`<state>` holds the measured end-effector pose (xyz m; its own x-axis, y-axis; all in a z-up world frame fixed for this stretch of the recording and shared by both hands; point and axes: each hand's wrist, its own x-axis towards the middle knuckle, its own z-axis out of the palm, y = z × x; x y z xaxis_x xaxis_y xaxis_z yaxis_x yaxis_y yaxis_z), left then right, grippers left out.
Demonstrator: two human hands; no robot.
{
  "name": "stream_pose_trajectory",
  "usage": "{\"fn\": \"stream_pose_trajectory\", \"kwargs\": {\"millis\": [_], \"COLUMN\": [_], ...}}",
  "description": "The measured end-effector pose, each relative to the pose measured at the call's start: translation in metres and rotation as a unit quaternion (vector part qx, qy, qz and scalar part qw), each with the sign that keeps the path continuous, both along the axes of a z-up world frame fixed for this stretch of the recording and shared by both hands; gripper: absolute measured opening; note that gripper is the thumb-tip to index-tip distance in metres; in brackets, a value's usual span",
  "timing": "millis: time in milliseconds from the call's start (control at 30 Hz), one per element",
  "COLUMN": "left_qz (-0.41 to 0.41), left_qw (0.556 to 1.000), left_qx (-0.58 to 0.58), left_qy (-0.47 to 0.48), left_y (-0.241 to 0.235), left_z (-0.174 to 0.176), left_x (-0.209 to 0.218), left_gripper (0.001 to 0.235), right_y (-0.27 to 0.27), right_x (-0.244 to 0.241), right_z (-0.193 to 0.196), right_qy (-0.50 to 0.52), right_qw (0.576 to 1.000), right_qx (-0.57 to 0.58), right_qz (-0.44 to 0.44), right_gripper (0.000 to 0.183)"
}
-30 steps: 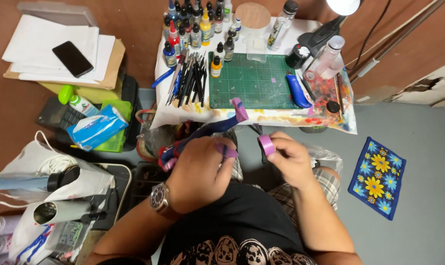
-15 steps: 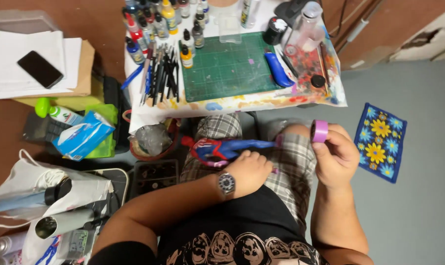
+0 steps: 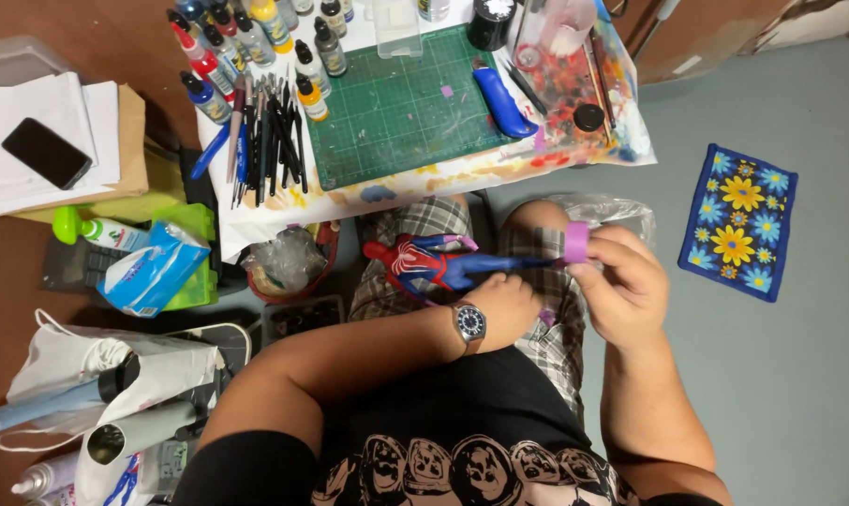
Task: Applying small pieces of purple material to a Spider-Man action figure at a workbench
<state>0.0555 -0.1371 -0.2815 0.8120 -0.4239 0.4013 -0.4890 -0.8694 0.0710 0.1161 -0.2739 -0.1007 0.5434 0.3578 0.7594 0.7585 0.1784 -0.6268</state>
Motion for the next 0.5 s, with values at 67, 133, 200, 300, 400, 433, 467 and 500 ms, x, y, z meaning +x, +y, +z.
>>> {"fn": "stream_pose_trajectory", "kwargs": {"millis": [67, 133, 200, 300, 400, 433, 467, 500], "left_qz": [-0.011, -0.028, -0.063, -0.074, -0.031, -0.012, -0.009, -0.030], "left_qw": [0.999, 0.997, 0.991, 0.989, 0.970, 0.957, 0.956, 0.954], "left_qx": [-0.001, 0.019, -0.011, -0.113, -0.231, -0.273, -0.276, -0.282], "left_qy": [0.039, 0.070, 0.115, 0.061, -0.068, -0.102, -0.104, -0.100], "left_y": [0.004, 0.012, 0.032, 0.053, 0.080, 0.092, 0.091, 0.093], "left_z": [0.002, 0.015, 0.066, 0.117, 0.169, 0.189, 0.197, 0.208], "left_x": [-0.003, -0.005, -0.019, -0.036, -0.046, -0.050, -0.054, -0.055], "left_gripper": [0.015, 0.015, 0.019, 0.024, 0.025, 0.031, 0.031, 0.034], "right_y": [0.007, 0.012, 0.014, 0.011, 0.012, 0.015, 0.014, 0.016], "right_x": [-0.003, -0.003, -0.002, 0.000, -0.006, -0.008, -0.014, -0.016], "right_z": [0.003, 0.004, 0.004, 0.008, 0.019, 0.025, 0.025, 0.027], "right_qy": [0.007, 0.015, 0.028, 0.056, 0.062, 0.050, 0.049, 0.006], "right_qw": [1.000, 0.998, 0.996, 0.992, 0.987, 0.985, 0.985, 0.983], "right_qx": [-0.014, -0.064, -0.077, -0.102, -0.129, -0.142, -0.146, -0.169], "right_qz": [0.011, 0.013, 0.025, 0.047, 0.067, 0.080, 0.083, 0.071], "right_gripper": [0.012, 0.012, 0.012, 0.010, 0.009, 0.010, 0.010, 0.013]}}
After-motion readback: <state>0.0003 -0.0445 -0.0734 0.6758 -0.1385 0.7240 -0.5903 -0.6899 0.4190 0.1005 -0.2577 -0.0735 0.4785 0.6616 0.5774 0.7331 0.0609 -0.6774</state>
